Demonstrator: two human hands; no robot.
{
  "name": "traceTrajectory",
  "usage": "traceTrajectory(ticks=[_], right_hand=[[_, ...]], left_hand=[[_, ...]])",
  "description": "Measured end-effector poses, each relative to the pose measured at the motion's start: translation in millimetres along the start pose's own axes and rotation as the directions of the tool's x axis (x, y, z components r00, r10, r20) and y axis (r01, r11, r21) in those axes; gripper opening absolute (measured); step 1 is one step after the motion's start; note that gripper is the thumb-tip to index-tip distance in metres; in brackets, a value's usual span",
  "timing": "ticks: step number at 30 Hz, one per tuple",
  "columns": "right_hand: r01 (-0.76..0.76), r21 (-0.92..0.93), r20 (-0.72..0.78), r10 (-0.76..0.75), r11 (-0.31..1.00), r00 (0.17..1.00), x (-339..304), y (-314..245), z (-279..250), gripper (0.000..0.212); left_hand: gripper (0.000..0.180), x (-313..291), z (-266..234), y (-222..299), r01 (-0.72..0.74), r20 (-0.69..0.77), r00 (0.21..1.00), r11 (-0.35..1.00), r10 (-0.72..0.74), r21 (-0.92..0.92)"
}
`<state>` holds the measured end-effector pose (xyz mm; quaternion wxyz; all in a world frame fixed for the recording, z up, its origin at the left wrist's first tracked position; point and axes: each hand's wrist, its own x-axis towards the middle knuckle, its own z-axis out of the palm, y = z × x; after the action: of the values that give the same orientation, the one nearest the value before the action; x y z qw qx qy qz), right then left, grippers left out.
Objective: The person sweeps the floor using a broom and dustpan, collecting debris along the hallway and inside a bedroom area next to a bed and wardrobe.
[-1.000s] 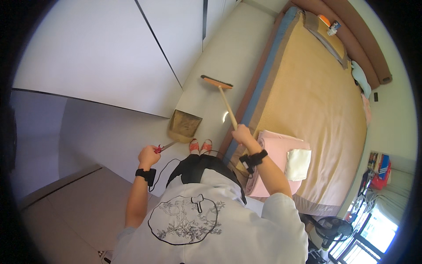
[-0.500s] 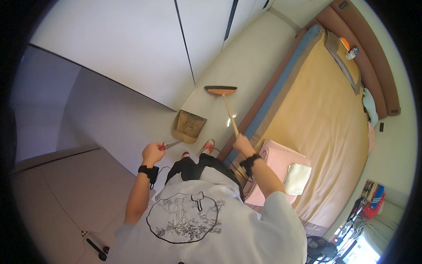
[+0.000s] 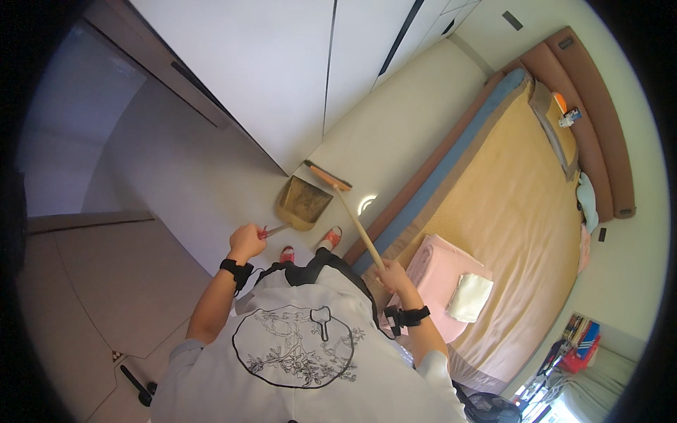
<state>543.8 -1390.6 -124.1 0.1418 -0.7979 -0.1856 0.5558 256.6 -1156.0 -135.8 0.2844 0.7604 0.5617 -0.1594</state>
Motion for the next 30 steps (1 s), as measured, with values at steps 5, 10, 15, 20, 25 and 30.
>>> traceTrajectory(ticks=[5, 10, 15, 20, 25, 30], right_hand=[[0.075, -0.117, -0.125, -0.09, 0.99, 0.988, 34, -26, 17, 0.026], [-0.048, -0.148, -0.268, 0.007, 0.988, 0.963, 87, -62, 24, 0.029], [-0.154, -0.183, -0.273, 0.1, 0.971, 0.957, 139, -108, 23, 0.026], [-0.002, -0.46, -0.253, -0.129, 0.888, 0.959, 163, -91, 45, 0.024], [0.137, -0.612, -0.134, -0.273, 0.779, 0.953, 113, -38, 87, 0.026], [0.154, -0.617, -0.073, -0.251, 0.772, 0.965, 39, -8, 111, 0.033]], left_hand=[[0.018, -16, -4, -19, 0.046, 0.004, 0.999, 0.998, -0.046, -0.038], [0.018, -31, -3, -41, 0.059, -0.044, 0.997, 0.995, -0.062, -0.075], [0.019, -34, 1, -61, 0.03, -0.043, 0.999, 0.998, -0.032, -0.05], [0.014, -29, 1, -78, 0.004, -0.064, 0.998, 0.996, -0.009, -0.089], [0.012, -27, 5, -84, 0.022, -0.054, 0.998, 0.997, -0.026, -0.077], [0.014, -25, 3, -78, -0.033, -0.025, 0.999, 0.998, 0.032, -0.048]])
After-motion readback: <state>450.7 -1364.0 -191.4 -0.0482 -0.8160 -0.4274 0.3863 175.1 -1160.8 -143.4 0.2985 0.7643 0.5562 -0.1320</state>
